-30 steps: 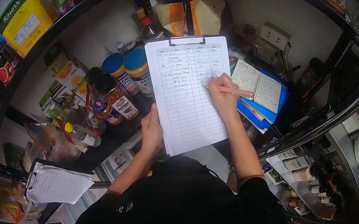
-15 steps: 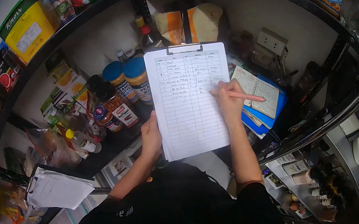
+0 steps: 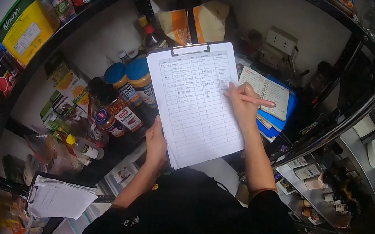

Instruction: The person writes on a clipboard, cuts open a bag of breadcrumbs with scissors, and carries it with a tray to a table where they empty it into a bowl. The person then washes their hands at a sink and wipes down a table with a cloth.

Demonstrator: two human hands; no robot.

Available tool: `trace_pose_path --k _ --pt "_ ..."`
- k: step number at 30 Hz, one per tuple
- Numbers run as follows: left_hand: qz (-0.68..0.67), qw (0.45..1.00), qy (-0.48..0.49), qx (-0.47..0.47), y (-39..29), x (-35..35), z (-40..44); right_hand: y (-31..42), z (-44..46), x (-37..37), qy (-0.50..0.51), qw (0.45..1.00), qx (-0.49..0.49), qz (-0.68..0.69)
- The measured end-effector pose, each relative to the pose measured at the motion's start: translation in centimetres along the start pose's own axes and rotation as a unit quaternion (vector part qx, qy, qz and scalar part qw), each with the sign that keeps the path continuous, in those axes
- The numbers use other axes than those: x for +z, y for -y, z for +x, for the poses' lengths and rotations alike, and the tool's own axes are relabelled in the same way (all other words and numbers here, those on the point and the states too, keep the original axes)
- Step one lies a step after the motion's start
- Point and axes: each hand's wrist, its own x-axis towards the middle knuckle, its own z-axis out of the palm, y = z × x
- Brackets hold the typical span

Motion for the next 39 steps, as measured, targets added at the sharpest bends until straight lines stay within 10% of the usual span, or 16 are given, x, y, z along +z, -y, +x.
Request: trace_pose_path --k 39 --pt "0.013 1.0 -0.008 0.008 -0.1 -0.4 0.1 0.2 -0.3 0.3 -0.002 1.0 0.006 0.028"
